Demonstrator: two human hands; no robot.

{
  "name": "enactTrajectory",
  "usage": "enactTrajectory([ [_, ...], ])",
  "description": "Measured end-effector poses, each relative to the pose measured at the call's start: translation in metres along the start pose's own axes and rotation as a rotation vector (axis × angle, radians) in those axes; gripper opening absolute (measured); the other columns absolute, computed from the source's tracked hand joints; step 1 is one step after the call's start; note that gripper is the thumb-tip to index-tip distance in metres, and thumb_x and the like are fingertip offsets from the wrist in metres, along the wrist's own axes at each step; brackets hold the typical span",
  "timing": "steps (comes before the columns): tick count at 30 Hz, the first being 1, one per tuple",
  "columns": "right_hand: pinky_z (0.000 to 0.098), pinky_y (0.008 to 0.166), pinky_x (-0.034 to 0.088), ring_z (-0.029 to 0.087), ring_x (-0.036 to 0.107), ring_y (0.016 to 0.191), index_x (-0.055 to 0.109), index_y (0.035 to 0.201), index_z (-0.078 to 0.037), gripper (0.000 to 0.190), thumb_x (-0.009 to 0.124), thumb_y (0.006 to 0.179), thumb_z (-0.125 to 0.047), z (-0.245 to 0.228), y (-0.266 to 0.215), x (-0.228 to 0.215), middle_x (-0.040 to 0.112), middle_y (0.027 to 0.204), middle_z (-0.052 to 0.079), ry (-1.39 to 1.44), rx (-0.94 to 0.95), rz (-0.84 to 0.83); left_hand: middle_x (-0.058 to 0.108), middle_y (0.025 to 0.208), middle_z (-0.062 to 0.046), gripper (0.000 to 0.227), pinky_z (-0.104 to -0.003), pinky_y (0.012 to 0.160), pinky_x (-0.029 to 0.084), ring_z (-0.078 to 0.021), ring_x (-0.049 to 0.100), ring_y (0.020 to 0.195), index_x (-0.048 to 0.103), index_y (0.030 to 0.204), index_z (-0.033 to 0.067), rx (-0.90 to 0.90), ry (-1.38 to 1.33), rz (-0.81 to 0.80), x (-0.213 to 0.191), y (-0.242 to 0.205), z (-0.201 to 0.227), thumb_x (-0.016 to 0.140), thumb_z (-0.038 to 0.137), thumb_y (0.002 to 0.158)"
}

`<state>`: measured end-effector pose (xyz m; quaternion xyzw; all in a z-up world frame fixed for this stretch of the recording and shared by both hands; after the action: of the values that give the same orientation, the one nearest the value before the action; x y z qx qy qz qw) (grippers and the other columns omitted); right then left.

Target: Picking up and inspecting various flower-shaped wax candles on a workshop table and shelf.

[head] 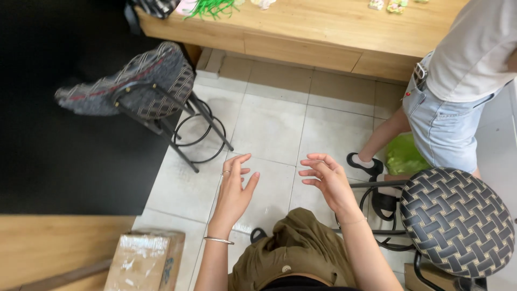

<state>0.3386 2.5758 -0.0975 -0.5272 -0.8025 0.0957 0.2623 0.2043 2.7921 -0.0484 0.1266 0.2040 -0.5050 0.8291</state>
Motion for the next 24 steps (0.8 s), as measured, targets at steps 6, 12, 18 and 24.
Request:
enactTrajectory([
  [6,0.0376,0.079,0.058,0.024,0.07,0.093,0.06,0.119,-0.003,0.023,0.055,0.098,-0.01,-0.025,0.069,-0.016,0.071,0.114,0.015,0.038,-0.029,0.114,0.049,0.14,-0.007,0.048,-0.038,0.081,0.054,-0.0224,0.065,0.113,0.051,0.138,0.0142,-0.019,-0.054,-0.116,0.007,0.084,0.009,0.068,0.021,0.093],
  [12,0.0367,0.078,0.059,0.025,0.071,0.092,0.06,0.119,-0.003,0.022,0.053,0.099,-0.01,-0.07,0.186,-0.002,0.072,0.109,0.018,0.039,-0.03,0.026,0.057,0.133,-0.009,0.047,-0.038,0.075,0.054,-0.021,0.066,0.11,0.052,0.136,0.0133,-0.03,0.022,-0.057,0.008,0.197,0.006,0.068,0.02,0.093],
  [18,0.0363,0.078,0.059,0.025,0.072,0.09,0.06,0.117,-0.002,0.019,0.053,0.101,-0.009,-0.149,0.297,0.005,0.073,0.104,0.018,0.069,-0.102,-0.068,0.069,0.12,-0.01,0.041,-0.038,0.085,0.055,-0.0249,0.07,0.104,0.057,0.131,0.0096,0.102,0.054,0.011,0.028,0.332,0.016,0.07,0.02,0.094],
  [24,0.0364,0.077,0.06,0.025,0.072,0.09,0.06,0.117,-0.002,0.019,0.053,0.101,-0.009,-0.189,0.372,-0.016,0.073,0.104,0.018,0.095,-0.129,-0.044,0.065,0.124,-0.012,0.039,-0.043,0.082,0.055,-0.0278,0.068,0.105,0.063,0.124,0.0096,0.124,0.204,0.062,0.043,0.439,0.03,0.075,0.022,0.089],
])
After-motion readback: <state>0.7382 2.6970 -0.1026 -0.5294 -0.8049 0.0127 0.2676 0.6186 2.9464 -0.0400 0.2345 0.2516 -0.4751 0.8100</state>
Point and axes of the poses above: each hand's wrist, its own y-axis towards the middle knuckle, its own x-axis out of the palm, z = x × y, the point moved 5 cm from there along y, towards the middle knuckle
